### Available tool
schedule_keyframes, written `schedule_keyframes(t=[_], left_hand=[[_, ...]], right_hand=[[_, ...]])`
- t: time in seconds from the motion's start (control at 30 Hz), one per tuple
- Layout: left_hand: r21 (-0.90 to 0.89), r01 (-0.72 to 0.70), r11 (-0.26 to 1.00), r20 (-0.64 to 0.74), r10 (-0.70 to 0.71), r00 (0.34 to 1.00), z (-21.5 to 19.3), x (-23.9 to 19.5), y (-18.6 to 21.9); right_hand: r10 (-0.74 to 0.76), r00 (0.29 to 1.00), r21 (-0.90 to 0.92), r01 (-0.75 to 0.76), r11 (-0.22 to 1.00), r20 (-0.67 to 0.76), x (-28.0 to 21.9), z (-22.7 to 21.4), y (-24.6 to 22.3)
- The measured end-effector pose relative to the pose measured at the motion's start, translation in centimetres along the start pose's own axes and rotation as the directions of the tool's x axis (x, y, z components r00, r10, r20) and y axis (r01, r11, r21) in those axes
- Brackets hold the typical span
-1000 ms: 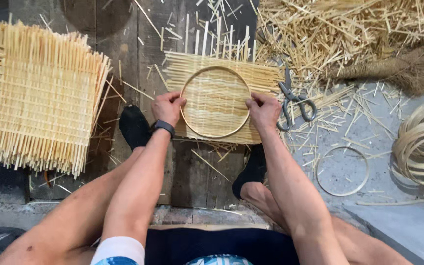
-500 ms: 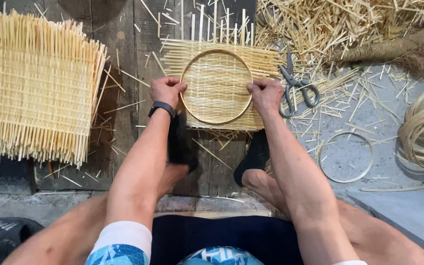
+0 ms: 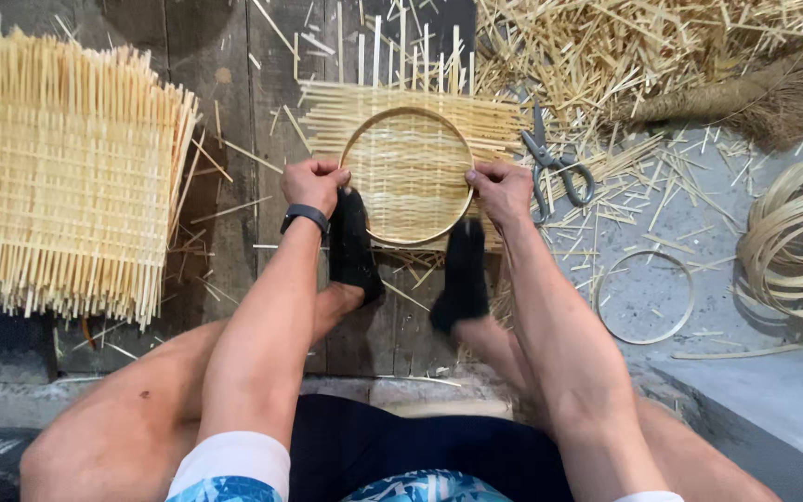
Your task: The person repeatedly places a circular bamboo frame onto a rectangular woven mat, presses it down, and uses scissors to trim the excess mat material around the frame. The finished circular trays are stacked on the left side of the workspace.
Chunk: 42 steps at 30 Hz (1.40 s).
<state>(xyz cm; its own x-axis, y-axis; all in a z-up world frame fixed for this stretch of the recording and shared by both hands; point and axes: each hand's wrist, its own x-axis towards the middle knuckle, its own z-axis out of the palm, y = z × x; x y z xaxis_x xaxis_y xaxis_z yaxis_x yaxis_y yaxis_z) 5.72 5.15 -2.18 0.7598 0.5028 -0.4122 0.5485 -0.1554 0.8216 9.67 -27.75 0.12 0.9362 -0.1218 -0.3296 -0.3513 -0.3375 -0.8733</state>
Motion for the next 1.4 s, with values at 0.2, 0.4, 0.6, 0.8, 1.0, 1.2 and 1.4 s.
schedule_keyframes(t=[0.2, 0.4, 0.6, 0.8, 1.0, 1.2, 1.4], left_hand=[[0.049, -0.040, 0.998, 0.145, 0.033, 0.989, -1.8, 0.8, 1.8], [0.478, -0.512, 0.714, 0.263, 0.440, 0.859, 0.6, 2.5, 8.2], [0.243, -0.790, 0.563, 0.327, 0.719, 0.613, 5.5, 4.6, 8.7], [0.100, -0.578, 0.810, 0.310, 0.527, 0.791, 5.7, 4.4, 9.6], [0.208, -0.769, 0.605, 0.396, 0.667, 0.631, 5.8, 5.3, 8.9], [0.193, -0.401, 0.895, 0.504, 0.261, 0.824, 8.0, 8.2, 6.3], [-0.012, -0.380, 0.925, 0.442, 0.346, 0.828, 8.8, 8.9, 4.3]], right_hand=[[0.000, 0.995, -0.221, 0.021, 0.975, 0.097, 1.0, -1.2, -2.5], [-0.544, 0.746, -0.545, 0.659, 0.519, 0.384, -5.3, 4.1, -9.5], [-0.444, 0.539, -0.611, 0.791, -0.024, 0.716, -8.9, 10.2, -5.7], [-0.507, 0.570, -0.557, 0.807, 0.198, 0.646, -7.7, 8.8, -7.9], [-0.556, 0.663, -0.557, 0.739, 0.380, 0.502, 2.2, 5.9, -10.9], [-0.045, 0.946, -0.303, 0.147, 0.941, 0.320, 7.1, 6.6, -7.8], [-0.077, 0.958, -0.053, 0.095, 0.994, 0.276, 8.8, 6.8, -3.0]])
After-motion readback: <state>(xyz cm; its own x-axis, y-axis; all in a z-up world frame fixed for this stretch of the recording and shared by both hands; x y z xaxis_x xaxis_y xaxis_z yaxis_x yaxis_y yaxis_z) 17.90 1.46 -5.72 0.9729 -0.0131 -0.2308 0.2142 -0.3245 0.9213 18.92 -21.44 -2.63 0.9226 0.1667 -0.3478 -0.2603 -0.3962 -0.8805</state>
